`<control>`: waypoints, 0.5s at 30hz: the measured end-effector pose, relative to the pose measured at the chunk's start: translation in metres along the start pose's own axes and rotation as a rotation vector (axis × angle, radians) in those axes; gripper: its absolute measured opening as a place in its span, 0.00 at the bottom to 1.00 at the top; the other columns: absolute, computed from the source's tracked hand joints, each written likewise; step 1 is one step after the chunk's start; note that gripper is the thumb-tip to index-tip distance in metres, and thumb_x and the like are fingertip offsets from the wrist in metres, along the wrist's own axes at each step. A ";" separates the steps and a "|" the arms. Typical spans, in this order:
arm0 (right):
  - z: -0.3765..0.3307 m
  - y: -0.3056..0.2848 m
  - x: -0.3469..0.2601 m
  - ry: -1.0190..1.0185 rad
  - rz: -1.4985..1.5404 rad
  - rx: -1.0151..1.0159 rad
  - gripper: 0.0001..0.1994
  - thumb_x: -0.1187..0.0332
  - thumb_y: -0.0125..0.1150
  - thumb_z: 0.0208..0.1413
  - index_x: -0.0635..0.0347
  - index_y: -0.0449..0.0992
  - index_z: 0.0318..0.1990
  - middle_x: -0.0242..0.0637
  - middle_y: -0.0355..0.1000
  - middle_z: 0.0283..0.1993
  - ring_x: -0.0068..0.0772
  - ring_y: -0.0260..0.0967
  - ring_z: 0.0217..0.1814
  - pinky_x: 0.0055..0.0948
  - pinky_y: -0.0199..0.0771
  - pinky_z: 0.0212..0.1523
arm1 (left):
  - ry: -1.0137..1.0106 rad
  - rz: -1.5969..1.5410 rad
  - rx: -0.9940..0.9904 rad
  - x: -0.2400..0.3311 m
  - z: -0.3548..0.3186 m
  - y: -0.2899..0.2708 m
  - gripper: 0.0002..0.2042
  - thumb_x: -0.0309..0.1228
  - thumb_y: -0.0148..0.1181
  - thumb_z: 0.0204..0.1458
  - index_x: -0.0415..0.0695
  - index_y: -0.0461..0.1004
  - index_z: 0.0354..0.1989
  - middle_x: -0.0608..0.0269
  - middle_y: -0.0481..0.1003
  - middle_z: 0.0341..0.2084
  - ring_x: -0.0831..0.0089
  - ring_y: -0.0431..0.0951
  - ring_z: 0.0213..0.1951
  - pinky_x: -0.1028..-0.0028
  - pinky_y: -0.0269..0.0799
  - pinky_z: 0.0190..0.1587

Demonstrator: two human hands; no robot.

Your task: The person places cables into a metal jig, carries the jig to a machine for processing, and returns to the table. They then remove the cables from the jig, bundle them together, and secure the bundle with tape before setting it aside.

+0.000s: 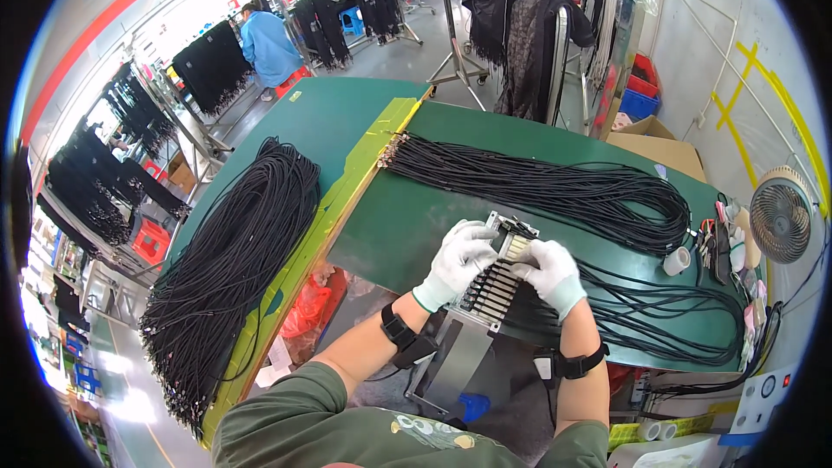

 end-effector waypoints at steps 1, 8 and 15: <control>-0.001 -0.005 0.002 -0.042 -0.189 0.033 0.10 0.65 0.70 0.47 0.59 0.82 0.36 0.42 0.78 0.35 0.48 0.74 0.38 0.41 0.74 0.40 | -0.063 -0.035 0.034 -0.003 0.000 -0.002 0.06 0.30 0.67 0.48 0.43 0.80 0.32 0.55 0.78 0.44 0.53 0.74 0.52 0.59 0.67 0.56; -0.013 -0.006 0.017 -0.085 -0.012 0.089 0.08 0.67 0.67 0.48 0.59 0.80 0.35 0.42 0.77 0.35 0.46 0.73 0.39 0.39 0.73 0.41 | -0.142 0.023 0.045 -0.020 -0.010 0.000 0.07 0.29 0.65 0.51 0.40 0.79 0.36 0.52 0.77 0.46 0.55 0.74 0.52 0.63 0.69 0.55; 0.007 0.001 0.007 -0.270 -0.309 0.243 0.05 0.67 0.67 0.46 0.55 0.78 0.29 0.36 0.74 0.29 0.46 0.70 0.38 0.40 0.70 0.42 | -0.286 -0.086 0.013 -0.032 -0.012 -0.007 0.10 0.31 0.62 0.55 0.38 0.79 0.42 0.49 0.77 0.47 0.55 0.75 0.51 0.64 0.69 0.56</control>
Point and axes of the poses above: each hand's wrist, its own z-axis towards the middle knuckle, its own y-axis out of the palm, x = y × z, the point moved 2 cm from there along z, towards the middle knuckle
